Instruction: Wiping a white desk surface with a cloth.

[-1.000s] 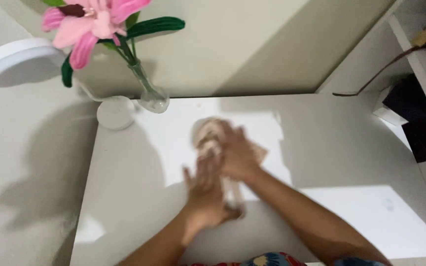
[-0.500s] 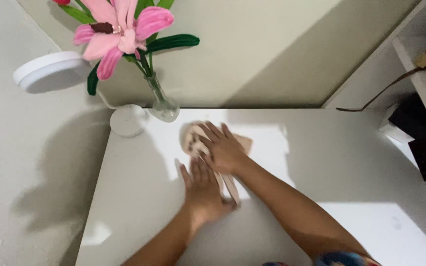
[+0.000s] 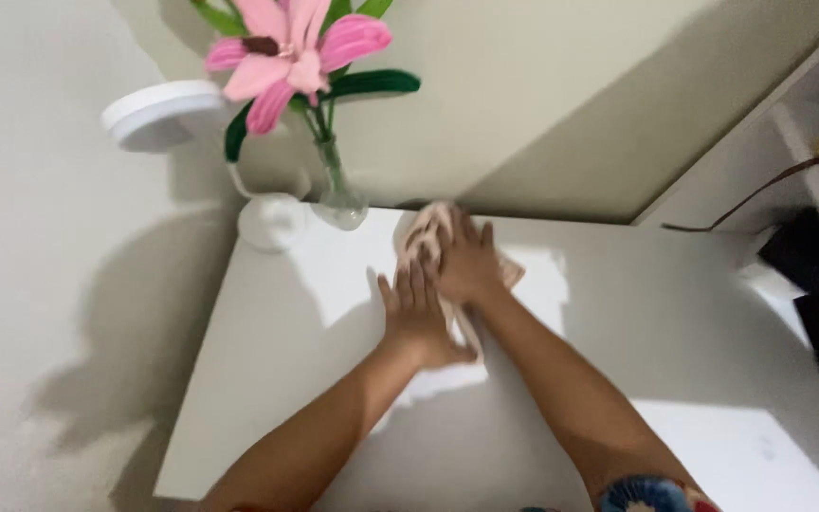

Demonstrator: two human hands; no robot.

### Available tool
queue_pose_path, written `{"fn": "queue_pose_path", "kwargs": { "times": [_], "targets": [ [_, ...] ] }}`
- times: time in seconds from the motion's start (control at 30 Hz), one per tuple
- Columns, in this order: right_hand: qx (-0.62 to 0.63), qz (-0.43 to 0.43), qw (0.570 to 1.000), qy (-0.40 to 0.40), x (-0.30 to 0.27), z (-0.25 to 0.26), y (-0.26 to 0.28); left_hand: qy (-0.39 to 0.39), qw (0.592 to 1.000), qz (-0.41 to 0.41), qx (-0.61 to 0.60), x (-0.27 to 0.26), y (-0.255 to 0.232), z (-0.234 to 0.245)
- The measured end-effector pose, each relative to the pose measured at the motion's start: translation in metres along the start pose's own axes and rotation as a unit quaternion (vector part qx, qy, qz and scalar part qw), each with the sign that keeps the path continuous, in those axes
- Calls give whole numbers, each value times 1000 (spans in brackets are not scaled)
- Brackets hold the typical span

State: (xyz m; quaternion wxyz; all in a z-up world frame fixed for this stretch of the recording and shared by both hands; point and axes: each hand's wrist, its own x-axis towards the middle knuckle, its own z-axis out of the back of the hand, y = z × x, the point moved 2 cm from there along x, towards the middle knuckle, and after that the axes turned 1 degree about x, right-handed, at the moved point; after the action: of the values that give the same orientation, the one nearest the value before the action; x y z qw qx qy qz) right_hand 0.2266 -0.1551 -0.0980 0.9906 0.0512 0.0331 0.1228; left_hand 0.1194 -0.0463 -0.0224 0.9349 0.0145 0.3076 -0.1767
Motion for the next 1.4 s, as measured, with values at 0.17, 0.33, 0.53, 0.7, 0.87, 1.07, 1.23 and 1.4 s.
{"fn": "queue_pose_path", "kwargs": {
  "times": [0.17, 0.33, 0.53, 0.7, 0.87, 1.07, 1.23, 1.4],
  "targets": [
    [11, 73, 997, 18, -18, -3, 49, -38, 998, 17, -48, -40, 33, -31],
    [41, 207, 972, 105, -51, 4, 136, -3, 997, 26, -76, -110, 82, -70],
    [84, 292, 947, 102, -37, 26, 246, 25, 983, 160, -86, -142, 129, -106],
    [91, 422, 901, 49, -78, -26, 231, 42, 982, 154, -98, -163, 107, -130],
    [132, 179, 973, 57, -75, 42, 107, 6, 994, 36, -103, -92, 52, -53],
    [100, -142, 977, -126, -156, 63, -76, -61, 984, -165, -9, 13, -89, -23],
    [-105, -144, 971, -158, -248, 0, -139, -36, 944, -320, 73, 3, -151, -86],
    [30, -159, 985, -64, -174, 29, -154, -50, 971, -224, 58, 33, -138, -37]
  ]
}}
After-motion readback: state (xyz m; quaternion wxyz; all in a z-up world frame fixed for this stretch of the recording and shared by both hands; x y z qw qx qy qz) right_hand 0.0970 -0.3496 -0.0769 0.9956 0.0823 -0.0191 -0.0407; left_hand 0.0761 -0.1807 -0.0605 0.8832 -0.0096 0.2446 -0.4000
